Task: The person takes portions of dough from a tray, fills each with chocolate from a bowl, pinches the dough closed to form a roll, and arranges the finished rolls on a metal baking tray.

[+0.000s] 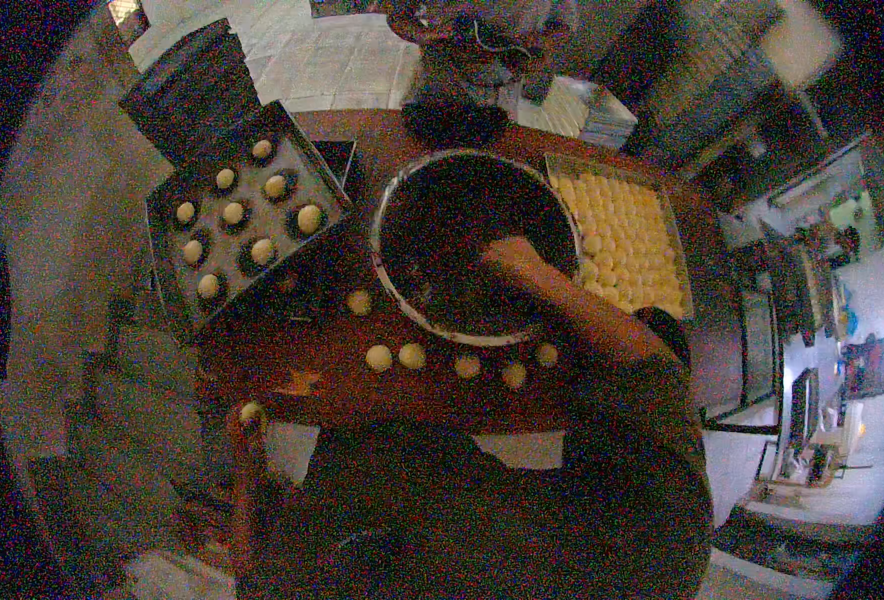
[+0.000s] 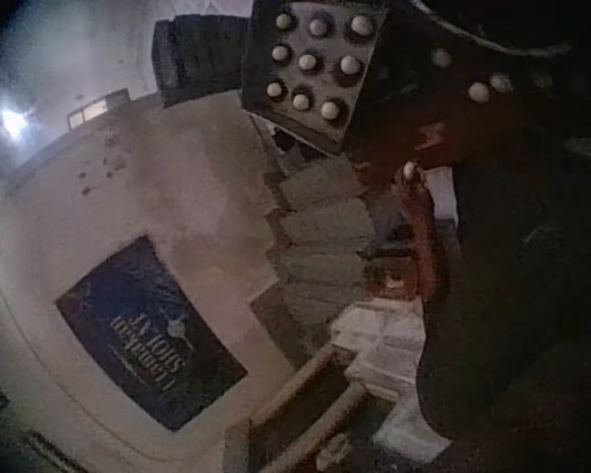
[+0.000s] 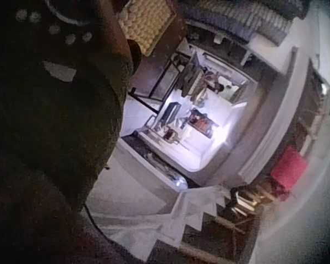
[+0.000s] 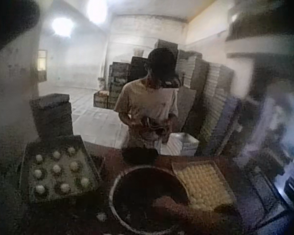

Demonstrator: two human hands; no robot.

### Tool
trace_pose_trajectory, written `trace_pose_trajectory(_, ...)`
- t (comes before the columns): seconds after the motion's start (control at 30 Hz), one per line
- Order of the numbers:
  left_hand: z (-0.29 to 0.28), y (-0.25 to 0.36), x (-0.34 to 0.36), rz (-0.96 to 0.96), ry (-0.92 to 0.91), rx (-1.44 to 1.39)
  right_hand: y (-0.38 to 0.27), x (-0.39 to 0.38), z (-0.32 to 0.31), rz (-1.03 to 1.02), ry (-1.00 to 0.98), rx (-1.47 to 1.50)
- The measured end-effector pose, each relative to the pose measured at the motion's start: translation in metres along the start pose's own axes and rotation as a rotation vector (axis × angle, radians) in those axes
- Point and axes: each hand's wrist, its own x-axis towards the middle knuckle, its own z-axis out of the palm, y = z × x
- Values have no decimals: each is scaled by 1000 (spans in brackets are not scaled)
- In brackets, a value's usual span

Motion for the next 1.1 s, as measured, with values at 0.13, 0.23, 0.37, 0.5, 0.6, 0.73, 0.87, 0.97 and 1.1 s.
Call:
trace_pose_trajectory(0.13,-10,46,28,-324,0,-436,25,3,-22,41,182,214)
trace_pose_trajectory(0.23,-11,63,51,-395,-126,-181,45,28,-1,17,205,12)
trace_pose_trajectory(0.37,-18,43,33,-387,14,-403,2,-14,-11,-111,-32,84)
trace_pose_trajectory(0.5,-26,85,36,-451,29,-600,-11,-54,-60,-116,-348,353)
trace_pose_trajectory(0.6,0,71,39,-263,83,-197,4,-66,-82,28,-589,699)
trace_pose_trajectory(0.73,69,2,20,287,78,244,12,-87,-102,-51,-593,1152)
trace_pose_trajectory(0.87,71,16,15,8,-203,212,-66,-123,-88,240,-107,1571)
trace_pose_trajectory(0.97,84,78,60,-498,-394,-504,-146,-120,-100,361,102,1653)
trace_pose_trajectory(1.1,114,223,118,-766,-399,-1585,-210,-111,-142,30,554,1212)
